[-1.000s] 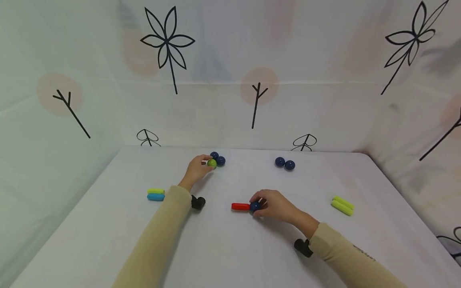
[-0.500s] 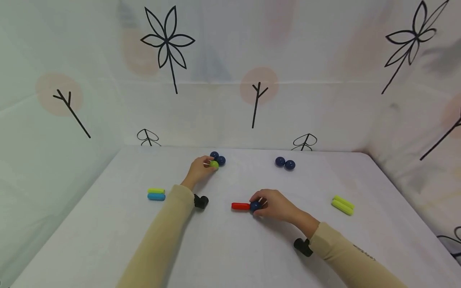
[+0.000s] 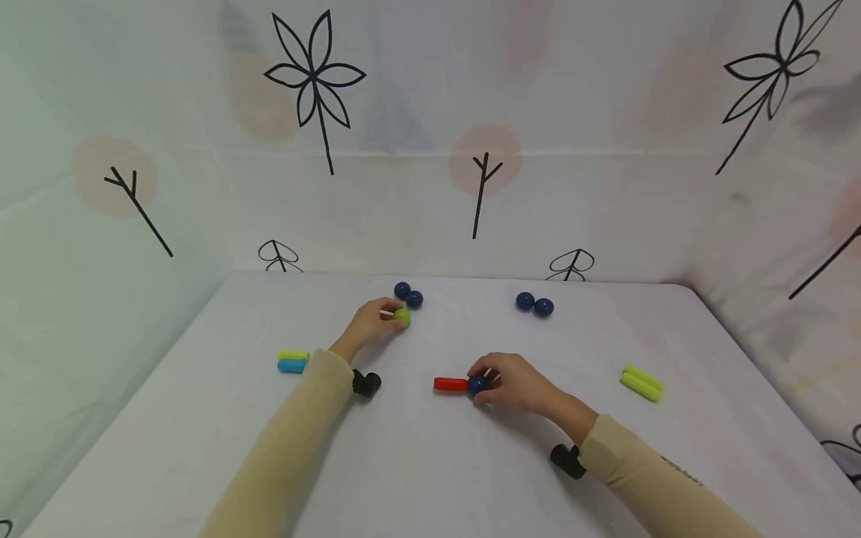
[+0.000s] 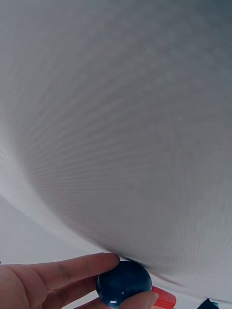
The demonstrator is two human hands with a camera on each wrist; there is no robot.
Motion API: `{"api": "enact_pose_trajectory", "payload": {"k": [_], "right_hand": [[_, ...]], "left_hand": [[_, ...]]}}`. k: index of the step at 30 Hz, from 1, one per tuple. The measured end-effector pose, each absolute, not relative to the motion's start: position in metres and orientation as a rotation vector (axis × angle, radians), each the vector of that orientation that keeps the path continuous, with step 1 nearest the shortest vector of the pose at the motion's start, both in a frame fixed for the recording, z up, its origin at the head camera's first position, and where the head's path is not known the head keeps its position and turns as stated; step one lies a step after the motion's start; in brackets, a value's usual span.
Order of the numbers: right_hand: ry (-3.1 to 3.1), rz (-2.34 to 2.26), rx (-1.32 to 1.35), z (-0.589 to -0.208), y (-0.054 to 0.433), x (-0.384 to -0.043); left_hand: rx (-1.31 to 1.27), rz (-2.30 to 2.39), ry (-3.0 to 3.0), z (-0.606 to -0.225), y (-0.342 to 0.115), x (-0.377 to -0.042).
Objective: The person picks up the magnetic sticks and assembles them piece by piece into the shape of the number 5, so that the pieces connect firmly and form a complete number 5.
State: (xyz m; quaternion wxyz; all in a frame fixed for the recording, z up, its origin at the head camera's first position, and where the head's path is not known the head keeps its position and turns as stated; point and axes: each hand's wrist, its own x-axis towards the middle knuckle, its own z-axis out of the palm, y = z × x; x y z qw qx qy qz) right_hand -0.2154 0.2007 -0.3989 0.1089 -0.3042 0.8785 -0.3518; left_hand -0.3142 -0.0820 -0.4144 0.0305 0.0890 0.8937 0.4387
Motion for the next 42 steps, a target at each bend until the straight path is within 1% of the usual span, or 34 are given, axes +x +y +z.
{"api": "enact_pose_trajectory", "payload": {"k": [12, 27, 42], "right_hand": [[2.588, -1.037, -0.887, -0.398, 0.202, -0.213], [2.592, -1.025, -0.888, -0.395, 0.202, -0.213], [2.623, -1.011, -0.909, -0.398, 0.205, -0.219]], "left_hand": [[0.308, 1.348, 2.647, -0.413, -0.081, -0.293], [0.425, 1.339, 2.468, -0.412, -0.067, -0.263], [0.445, 1.339, 2.4, -0.412, -0.063, -0.254]]}}
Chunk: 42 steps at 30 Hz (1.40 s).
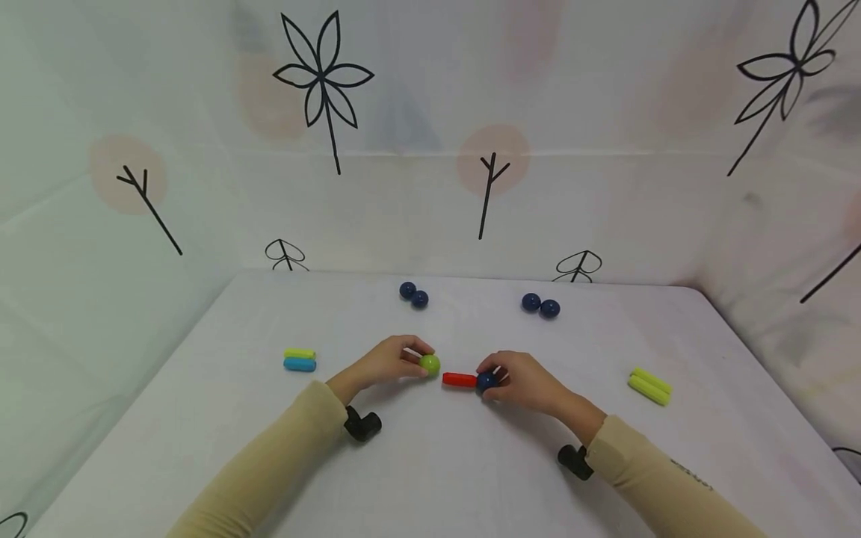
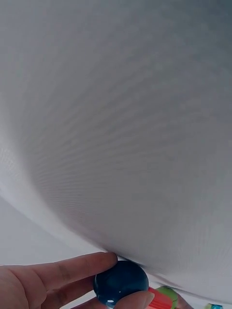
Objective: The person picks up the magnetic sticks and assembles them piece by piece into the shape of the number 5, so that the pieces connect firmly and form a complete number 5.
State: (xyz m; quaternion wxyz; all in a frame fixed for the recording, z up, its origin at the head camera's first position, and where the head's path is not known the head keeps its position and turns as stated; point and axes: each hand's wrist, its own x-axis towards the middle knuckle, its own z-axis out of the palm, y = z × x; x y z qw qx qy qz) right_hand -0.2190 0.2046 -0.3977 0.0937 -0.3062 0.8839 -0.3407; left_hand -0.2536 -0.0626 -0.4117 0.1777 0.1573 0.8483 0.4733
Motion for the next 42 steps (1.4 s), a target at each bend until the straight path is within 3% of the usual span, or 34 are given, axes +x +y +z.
{"api": "enact_pose_trajectory", "payload": {"k": [42], "right_hand": [[2.669, -1.022, -0.862, -0.4, 0.21, -0.231]], "left_hand": [[0.509, 1.241, 2.402, -0.412, -0.054, -0.25]]}}
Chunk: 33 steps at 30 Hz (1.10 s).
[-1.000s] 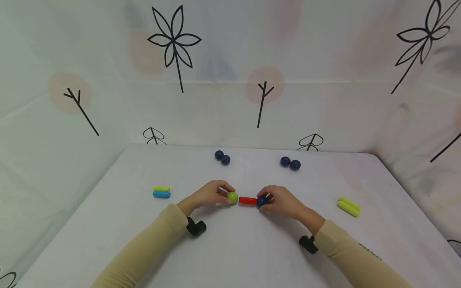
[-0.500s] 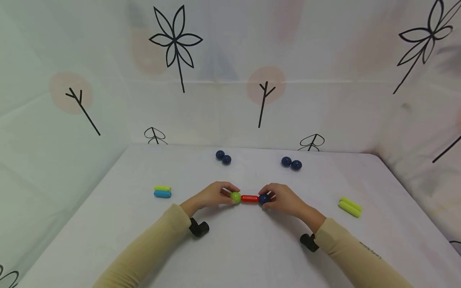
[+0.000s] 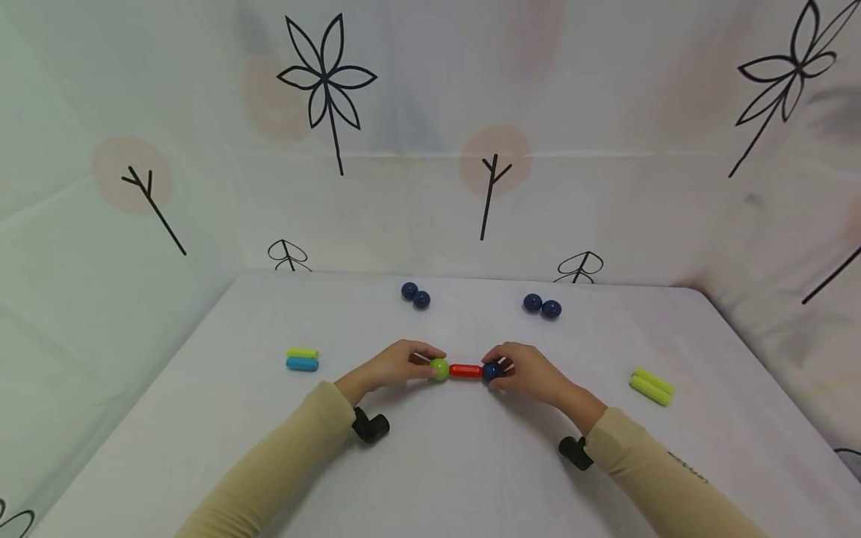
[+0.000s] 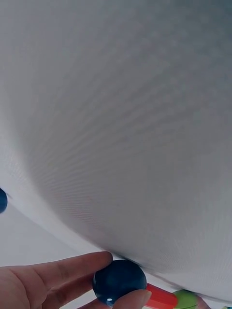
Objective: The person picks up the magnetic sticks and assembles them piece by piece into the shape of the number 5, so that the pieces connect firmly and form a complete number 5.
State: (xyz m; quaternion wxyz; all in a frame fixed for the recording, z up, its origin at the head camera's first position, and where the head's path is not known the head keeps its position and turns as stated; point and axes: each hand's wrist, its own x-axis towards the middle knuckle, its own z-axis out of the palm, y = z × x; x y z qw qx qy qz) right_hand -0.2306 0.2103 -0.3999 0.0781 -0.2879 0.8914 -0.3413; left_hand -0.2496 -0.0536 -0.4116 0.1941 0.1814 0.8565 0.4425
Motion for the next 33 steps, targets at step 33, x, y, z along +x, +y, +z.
{"api": "enact_pose_trajectory", "payload": {"k": [33], "right_hand": [[2.805, -0.998, -0.694, -0.394, 0.253, -0.211]], "left_hand": [[0.477, 1.283, 2.375, -0.412, -0.053, -0.25]]}}
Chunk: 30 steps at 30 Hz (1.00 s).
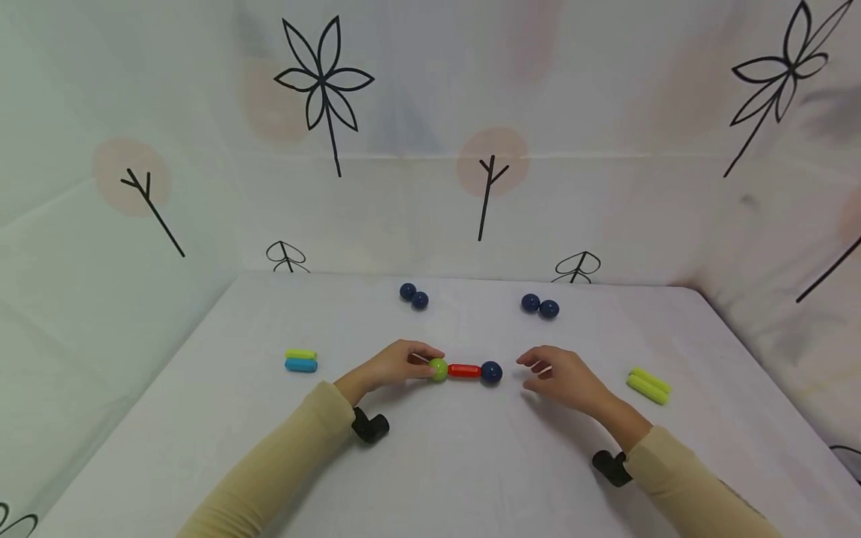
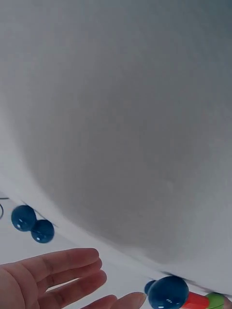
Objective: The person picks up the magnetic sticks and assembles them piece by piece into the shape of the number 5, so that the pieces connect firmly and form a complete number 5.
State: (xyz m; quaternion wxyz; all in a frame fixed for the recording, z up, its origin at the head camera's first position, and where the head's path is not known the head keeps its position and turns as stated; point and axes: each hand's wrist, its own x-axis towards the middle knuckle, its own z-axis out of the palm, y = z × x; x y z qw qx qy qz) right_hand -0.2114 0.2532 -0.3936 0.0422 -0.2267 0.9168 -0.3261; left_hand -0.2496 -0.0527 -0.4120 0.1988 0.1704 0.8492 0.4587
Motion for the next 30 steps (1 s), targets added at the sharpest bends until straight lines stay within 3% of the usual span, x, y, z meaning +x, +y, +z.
{"api": "enact_pose_trajectory", "payload": {"k": [30], "right_hand": [[2.998, -0.871, -0.485, -0.391, 0.302, -0.194]], "left_hand": [[0.491, 1.286, 2.377, -0.412, -0.053, -0.25]]}}
